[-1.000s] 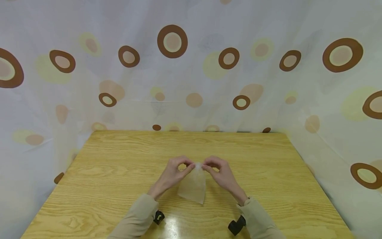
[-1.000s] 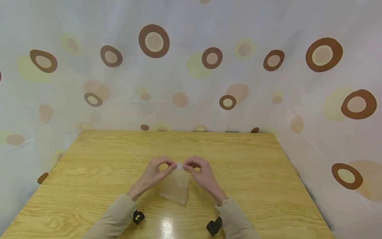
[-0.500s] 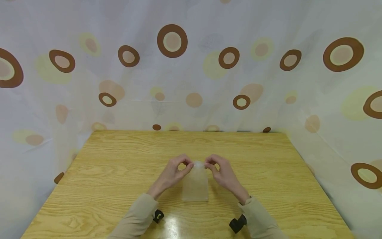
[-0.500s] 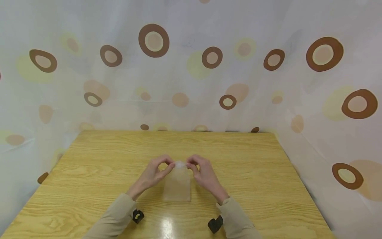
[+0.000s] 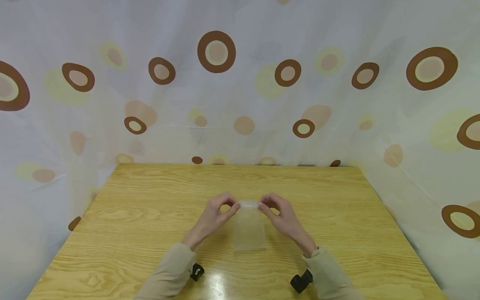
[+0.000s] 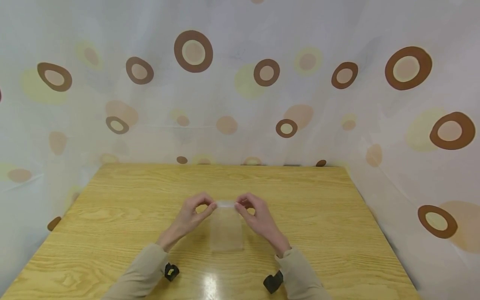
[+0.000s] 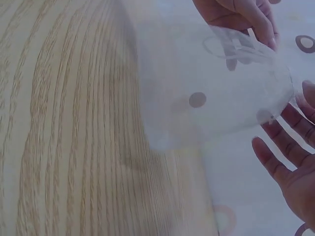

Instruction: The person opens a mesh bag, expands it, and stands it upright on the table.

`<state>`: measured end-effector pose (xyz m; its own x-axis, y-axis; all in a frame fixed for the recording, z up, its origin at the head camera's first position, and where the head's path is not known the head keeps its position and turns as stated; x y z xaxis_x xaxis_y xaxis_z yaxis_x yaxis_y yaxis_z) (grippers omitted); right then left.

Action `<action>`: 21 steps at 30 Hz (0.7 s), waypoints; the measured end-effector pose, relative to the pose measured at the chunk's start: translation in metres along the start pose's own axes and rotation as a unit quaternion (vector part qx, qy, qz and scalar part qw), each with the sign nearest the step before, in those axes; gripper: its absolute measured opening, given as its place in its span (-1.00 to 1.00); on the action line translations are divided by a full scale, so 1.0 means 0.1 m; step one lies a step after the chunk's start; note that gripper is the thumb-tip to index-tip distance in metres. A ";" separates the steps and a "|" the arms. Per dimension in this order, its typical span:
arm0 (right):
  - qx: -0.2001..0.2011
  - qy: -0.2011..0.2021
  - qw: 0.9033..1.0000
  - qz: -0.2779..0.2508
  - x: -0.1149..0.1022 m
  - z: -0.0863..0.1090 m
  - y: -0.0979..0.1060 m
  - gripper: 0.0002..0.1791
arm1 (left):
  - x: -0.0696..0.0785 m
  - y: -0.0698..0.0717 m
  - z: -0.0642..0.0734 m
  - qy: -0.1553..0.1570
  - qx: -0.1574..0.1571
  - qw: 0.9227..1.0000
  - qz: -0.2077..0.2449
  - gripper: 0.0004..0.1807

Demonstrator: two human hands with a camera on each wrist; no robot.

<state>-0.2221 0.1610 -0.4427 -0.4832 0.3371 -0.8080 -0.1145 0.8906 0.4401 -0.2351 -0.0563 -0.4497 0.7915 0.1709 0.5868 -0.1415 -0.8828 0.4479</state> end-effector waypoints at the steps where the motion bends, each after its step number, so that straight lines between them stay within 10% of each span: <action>1: -0.006 -0.008 1.000 -0.013 0.01 0.00 -0.01 -0.91 | 0.00 -0.01 0.00 0.001 0.001 1.000 0.000 -0.95; 21: 0.005 -0.005 1.000 -0.021 -0.02 0.03 -0.04 -0.95 | -0.02 -0.10 0.05 0.044 -0.044 0.997 0.041 -0.79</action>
<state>-0.2182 0.1573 -0.4441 -0.4693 0.3029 -0.8294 -0.1257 0.9068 0.4023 -0.2319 -0.0504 -0.4586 0.7210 0.1401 0.6787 -0.2590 -0.8540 0.4513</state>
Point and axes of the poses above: each hand's wrist, its own z-axis away from the middle knuckle, its own y-axis out of the back of the hand, x = y × z, the point moved 3 cm from there along -z, towards the middle knuckle, and after that the axes turned 8 degrees about -y, right-handed, at the moved point
